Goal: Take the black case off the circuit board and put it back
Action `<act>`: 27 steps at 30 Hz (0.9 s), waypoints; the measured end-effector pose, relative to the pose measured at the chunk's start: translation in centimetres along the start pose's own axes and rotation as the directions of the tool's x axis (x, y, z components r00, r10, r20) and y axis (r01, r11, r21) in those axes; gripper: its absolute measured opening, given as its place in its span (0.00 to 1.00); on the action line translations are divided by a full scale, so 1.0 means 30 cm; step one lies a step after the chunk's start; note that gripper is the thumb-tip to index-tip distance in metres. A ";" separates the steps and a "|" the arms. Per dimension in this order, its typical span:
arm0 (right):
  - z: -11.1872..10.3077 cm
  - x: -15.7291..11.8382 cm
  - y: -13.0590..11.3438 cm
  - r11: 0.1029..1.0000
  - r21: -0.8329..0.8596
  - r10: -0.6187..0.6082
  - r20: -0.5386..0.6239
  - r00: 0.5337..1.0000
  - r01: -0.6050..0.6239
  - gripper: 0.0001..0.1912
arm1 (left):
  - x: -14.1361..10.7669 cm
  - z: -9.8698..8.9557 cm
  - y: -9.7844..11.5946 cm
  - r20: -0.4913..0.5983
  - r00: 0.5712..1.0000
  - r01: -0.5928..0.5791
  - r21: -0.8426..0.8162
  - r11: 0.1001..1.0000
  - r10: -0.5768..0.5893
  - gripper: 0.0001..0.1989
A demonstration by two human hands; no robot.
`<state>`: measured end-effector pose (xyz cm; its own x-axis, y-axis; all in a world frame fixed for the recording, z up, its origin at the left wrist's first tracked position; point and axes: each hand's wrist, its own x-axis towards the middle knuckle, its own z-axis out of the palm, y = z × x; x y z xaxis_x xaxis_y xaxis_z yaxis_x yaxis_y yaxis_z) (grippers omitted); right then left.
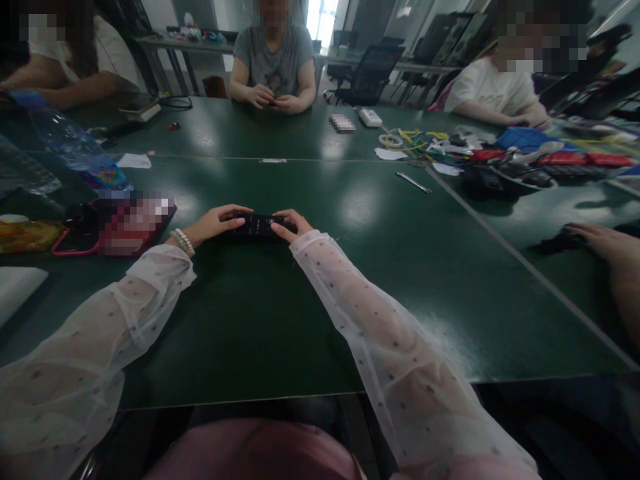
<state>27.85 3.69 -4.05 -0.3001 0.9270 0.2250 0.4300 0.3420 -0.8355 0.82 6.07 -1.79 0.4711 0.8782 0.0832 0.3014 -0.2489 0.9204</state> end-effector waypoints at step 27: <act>-0.021 0.024 0.002 0.961 0.271 0.029 0.075 0.997 -0.048 0.22 | -0.006 -0.002 0.011 0.005 1.000 0.009 0.057 0.998 -0.009 0.29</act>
<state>28.20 4.48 -3.62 -0.3503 0.9224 0.1626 0.1971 0.2423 -0.9500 0.77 5.84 -1.48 0.4722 0.8785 0.0729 0.3520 -0.2637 0.8981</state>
